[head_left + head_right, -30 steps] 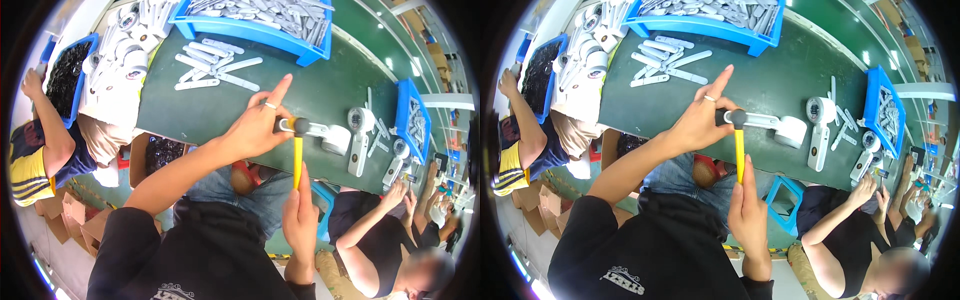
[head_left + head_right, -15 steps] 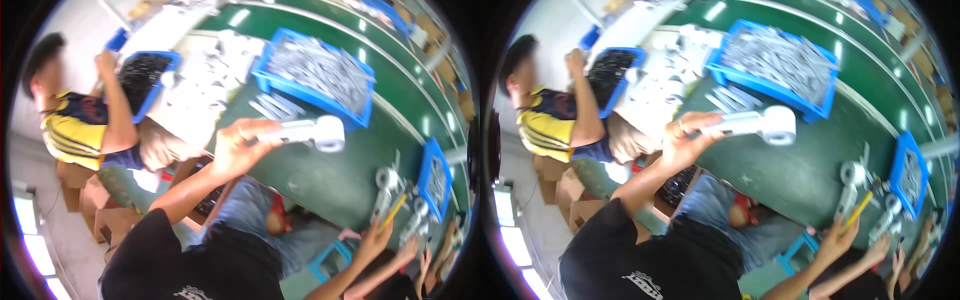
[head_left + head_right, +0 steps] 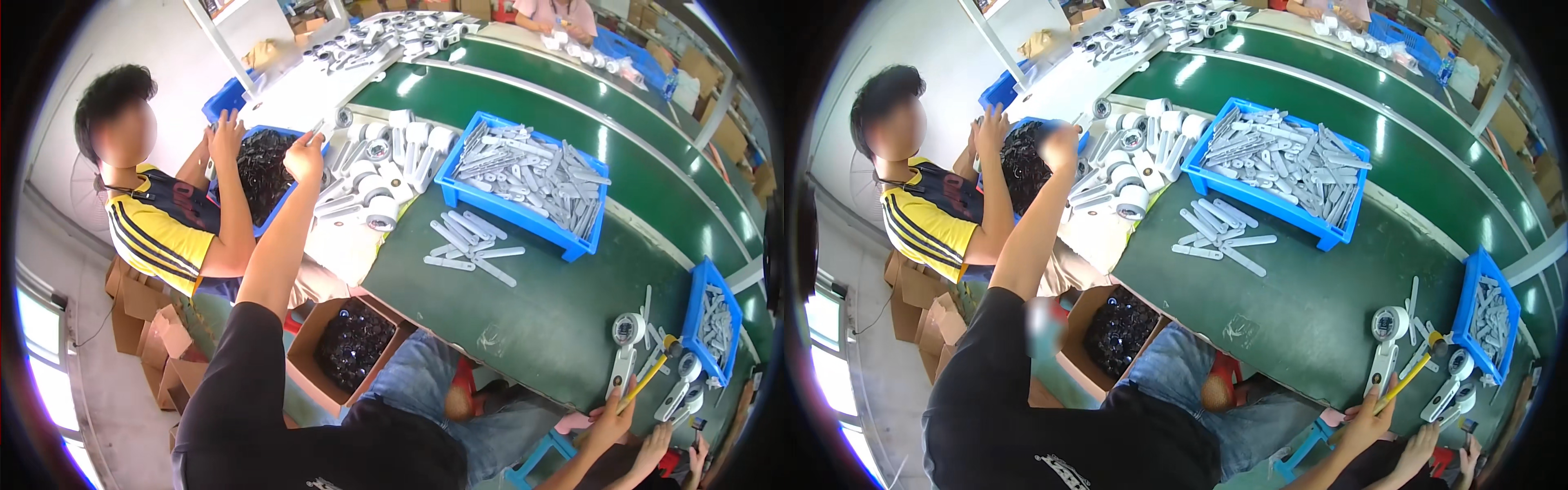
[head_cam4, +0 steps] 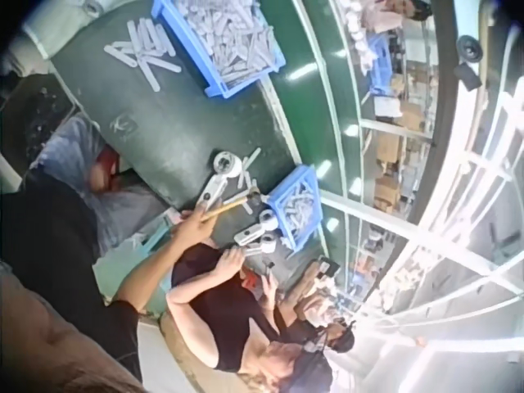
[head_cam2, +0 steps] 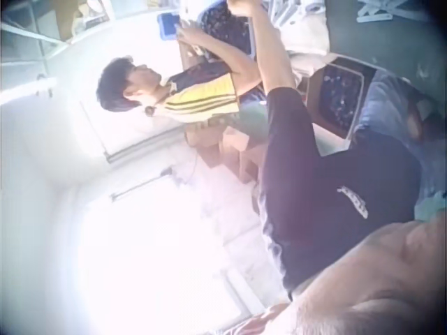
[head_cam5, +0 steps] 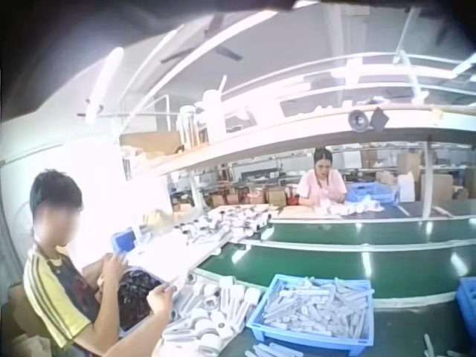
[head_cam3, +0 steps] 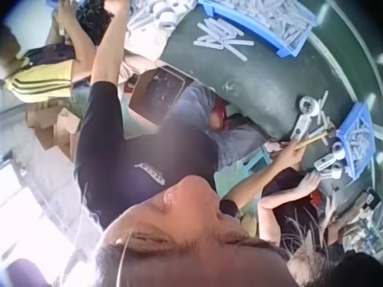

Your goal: Assembling plastic components by inserting metal plates and tapping them into place with a rubber mallet.

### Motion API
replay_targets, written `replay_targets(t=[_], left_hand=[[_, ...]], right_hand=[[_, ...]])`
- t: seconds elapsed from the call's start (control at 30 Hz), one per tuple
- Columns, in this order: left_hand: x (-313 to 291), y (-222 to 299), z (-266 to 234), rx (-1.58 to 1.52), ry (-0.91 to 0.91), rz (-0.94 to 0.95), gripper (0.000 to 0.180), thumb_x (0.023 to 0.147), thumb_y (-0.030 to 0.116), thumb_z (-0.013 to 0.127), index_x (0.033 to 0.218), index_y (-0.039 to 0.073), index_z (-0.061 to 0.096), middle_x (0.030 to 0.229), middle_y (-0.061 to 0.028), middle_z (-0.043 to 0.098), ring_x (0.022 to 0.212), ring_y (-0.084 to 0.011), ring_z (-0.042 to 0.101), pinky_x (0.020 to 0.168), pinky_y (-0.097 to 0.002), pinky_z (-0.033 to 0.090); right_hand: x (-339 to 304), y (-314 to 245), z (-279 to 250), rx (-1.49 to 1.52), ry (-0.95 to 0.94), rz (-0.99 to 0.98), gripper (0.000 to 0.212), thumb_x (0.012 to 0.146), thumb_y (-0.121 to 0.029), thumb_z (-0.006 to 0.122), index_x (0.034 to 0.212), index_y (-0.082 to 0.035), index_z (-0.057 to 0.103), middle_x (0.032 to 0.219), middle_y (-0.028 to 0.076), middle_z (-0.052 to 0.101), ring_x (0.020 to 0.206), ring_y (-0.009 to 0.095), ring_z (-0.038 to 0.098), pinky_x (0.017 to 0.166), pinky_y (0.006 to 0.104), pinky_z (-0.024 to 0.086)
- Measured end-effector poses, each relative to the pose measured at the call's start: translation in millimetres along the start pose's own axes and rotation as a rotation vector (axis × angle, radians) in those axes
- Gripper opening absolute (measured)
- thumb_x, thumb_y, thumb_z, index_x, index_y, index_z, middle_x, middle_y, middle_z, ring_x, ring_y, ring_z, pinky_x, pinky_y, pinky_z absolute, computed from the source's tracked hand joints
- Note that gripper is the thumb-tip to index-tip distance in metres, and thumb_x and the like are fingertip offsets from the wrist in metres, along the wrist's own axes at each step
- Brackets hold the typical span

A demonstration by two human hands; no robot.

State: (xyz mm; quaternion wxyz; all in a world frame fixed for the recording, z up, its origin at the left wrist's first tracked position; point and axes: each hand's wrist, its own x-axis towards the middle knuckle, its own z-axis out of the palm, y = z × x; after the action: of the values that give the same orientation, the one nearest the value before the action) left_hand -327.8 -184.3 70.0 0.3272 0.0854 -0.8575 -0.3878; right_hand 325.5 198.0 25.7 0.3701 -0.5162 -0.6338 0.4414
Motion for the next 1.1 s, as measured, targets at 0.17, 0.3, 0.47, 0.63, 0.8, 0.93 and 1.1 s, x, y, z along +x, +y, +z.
replay_targets(t=[0.17, 0.3, 0.47, 0.63, 0.8, 0.93, 1.1], left_hand=[[7.5, -24.2, 49.0, 0.269, -0.186, 0.028, 0.036, 0.080, 0.036, 0.079, 0.113, 0.022, 0.081, 0.110, -0.0103, 0.078, 0.099, -0.0290, 0.076, 0.096, -0.0406, 0.058], [11.9, -17.7, 33.2, 0.478, -0.204, 0.334, 0.041, 0.086, 0.044, 0.074, 0.108, 0.010, 0.080, 0.090, -0.0172, 0.078, 0.082, -0.0335, 0.077, 0.079, -0.0477, 0.062], [-153.4, 112.6, -48.1, -0.248, -0.587, 0.705, 0.039, 0.093, 0.011, 0.073, 0.132, 0.010, 0.069, 0.122, -0.0182, 0.073, 0.110, -0.0325, 0.070, 0.098, -0.0385, 0.053], [-317.1, 183.6, -98.4, -0.582, -1.215, 1.224, 0.069, 0.080, 0.031, 0.086, 0.143, 0.020, 0.061, 0.158, -0.0143, 0.048, 0.148, -0.0352, 0.041, 0.121, -0.0531, 0.033], [-371.6, 192.3, -74.9, -0.604, -1.383, 1.226, 0.032, 0.081, 0.029, 0.083, 0.107, 0.012, 0.074, 0.125, -0.0105, 0.064, 0.125, -0.0346, 0.056, 0.112, -0.0474, 0.042], [-357.3, 211.4, -81.5, -0.468, -1.437, 1.354, 0.045, 0.083, 0.034, 0.083, 0.120, 0.010, 0.071, 0.133, -0.0121, 0.064, 0.128, -0.0358, 0.056, 0.110, -0.0466, 0.044], [-399.3, 279.4, -46.0, -0.572, -1.437, 1.432, 0.047, 0.090, 0.027, 0.076, 0.130, 0.004, 0.067, 0.140, -0.0167, 0.062, 0.132, -0.0334, 0.055, 0.112, -0.0459, 0.043]], right_hand=[[-3.1, 3.4, -23.4, 0.129, -0.018, 0.065, 0.043, 0.103, -0.021, 0.064, 0.144, -0.009, 0.061, 0.086, 0.000, 0.067, 0.044, 0.003, 0.043, 0.038, 0.0199, 0.029], [-9.6, -32.2, -1.9, 0.416, -0.144, 0.254, 0.039, 0.104, -0.030, 0.062, 0.127, 0.001, 0.066, 0.087, 0.015, 0.075, 0.045, 0.009, 0.051, 0.039, 0.0219, 0.036], [-8.4, -36.9, 36.3, 0.730, -0.478, 0.599, 0.038, 0.105, -0.030, 0.055, 0.125, 0.003, 0.061, 0.079, 0.015, 0.070, 0.039, 0.009, 0.045, 0.035, 0.0230, 0.030], [-5.3, -55.3, 49.4, 0.587, -0.589, 0.624, 0.039, 0.107, -0.033, 0.054, 0.123, 0.002, 0.062, 0.074, 0.013, 0.068, 0.039, 0.011, 0.047, 0.035, 0.0241, 0.031], [-7.7, -71.0, 39.1, 0.058, -0.482, 0.468, 0.054, 0.106, -0.049, 0.056, 0.135, -0.004, 0.063, 0.067, 0.009, 0.066, 0.043, 0.012, 0.056, 0.038, 0.0251, 0.042], [3.3, -36.1, -1.8, 0.143, -0.199, 0.270, 0.042, 0.106, -0.040, 0.061, 0.123, -0.002, 0.066, 0.066, 0.006, 0.062, 0.043, 0.011, 0.055, 0.037, 0.0246, 0.041], [7.2, -3.5, -4.6, 0.283, 0.074, 0.131, 0.026, 0.105, -0.028, 0.064, 0.105, -0.002, 0.065, 0.066, 0.003, 0.062, 0.044, 0.008, 0.055, 0.038, 0.0225, 0.041]])
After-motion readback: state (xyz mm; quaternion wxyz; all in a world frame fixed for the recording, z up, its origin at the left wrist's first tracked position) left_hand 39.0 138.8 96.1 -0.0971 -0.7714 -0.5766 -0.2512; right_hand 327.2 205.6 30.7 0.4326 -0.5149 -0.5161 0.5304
